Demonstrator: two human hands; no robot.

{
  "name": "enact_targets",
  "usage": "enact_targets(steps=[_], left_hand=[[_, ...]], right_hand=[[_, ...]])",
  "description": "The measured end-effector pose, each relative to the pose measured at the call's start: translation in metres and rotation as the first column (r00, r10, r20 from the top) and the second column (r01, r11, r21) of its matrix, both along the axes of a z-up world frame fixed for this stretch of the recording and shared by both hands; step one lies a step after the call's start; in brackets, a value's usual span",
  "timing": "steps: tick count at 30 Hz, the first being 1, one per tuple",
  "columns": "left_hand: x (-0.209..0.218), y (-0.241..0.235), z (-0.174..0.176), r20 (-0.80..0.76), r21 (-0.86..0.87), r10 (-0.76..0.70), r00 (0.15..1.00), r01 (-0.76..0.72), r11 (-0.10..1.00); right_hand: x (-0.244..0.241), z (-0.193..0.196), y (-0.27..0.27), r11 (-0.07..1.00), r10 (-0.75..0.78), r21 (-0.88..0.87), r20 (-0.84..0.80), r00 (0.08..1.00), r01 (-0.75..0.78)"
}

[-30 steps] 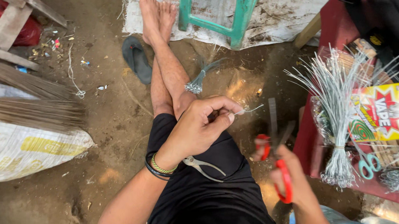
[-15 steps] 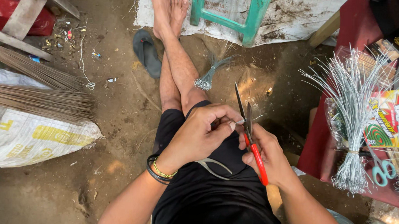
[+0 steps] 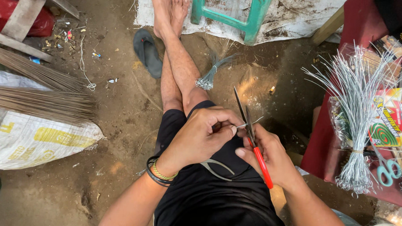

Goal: The person sits on the ground and uses pliers and scissors to cut, bend, and twist thin metal wires into looped shapes. They repeatedly cut wire segments, form loops with their fingers, and tighten them with pliers.

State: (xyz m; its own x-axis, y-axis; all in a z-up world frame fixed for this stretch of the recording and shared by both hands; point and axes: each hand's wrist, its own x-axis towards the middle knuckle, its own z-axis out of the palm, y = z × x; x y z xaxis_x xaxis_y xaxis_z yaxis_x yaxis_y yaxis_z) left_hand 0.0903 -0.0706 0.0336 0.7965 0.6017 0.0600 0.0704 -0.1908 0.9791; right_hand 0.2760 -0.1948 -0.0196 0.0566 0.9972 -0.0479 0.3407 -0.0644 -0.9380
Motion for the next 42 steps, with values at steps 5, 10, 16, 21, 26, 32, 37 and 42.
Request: enact_targets(steps=[5, 10, 16, 21, 26, 32, 37, 42], left_hand=[[0.000, 0.001, -0.001, -0.067, 0.018, 0.006, 0.998, -0.005, 1.000], [0.001, 0.003, -0.005, -0.075, 0.021, -0.010, 0.997, 0.011, 1.000], [0.001, 0.002, -0.008, -0.046, -0.022, -0.021, 0.999, 0.020, 1.000], [0.002, 0.002, -0.008, -0.078, 0.014, -0.004, 0.997, 0.005, 1.000], [0.002, 0.002, -0.007, -0.072, 0.009, -0.010, 0.997, 0.010, 1.000], [0.005, 0.002, -0.010, -0.102, -0.017, -0.011, 0.995, 0.009, 1.000], [0.004, 0.004, -0.014, -0.050, -0.034, -0.007, 0.999, 0.006, 0.999], [0.007, 0.009, -0.009, 0.030, 0.041, 0.037, 0.999, -0.038, 0.998]], right_hand=[[-0.001, 0.004, 0.003, 1.000, 0.022, -0.003, 0.084, 0.996, -0.022], [0.001, 0.004, 0.004, 0.997, 0.081, -0.014, 0.051, 0.995, -0.081], [-0.001, 0.002, 0.005, 0.997, 0.082, -0.012, -0.004, 0.997, -0.082], [-0.001, 0.000, 0.005, 0.997, 0.074, -0.018, -0.004, 0.997, -0.074], [0.003, -0.013, 0.001, 0.997, 0.076, 0.010, 0.016, 0.997, -0.076], [0.004, -0.046, -0.001, 0.997, -0.003, 0.082, -0.024, 1.000, 0.005], [0.006, -0.059, -0.004, 0.977, -0.211, -0.070, -0.160, 0.964, 0.202], [0.029, -0.040, -0.032, 0.898, -0.346, -0.170, 0.298, 0.890, 0.406]])
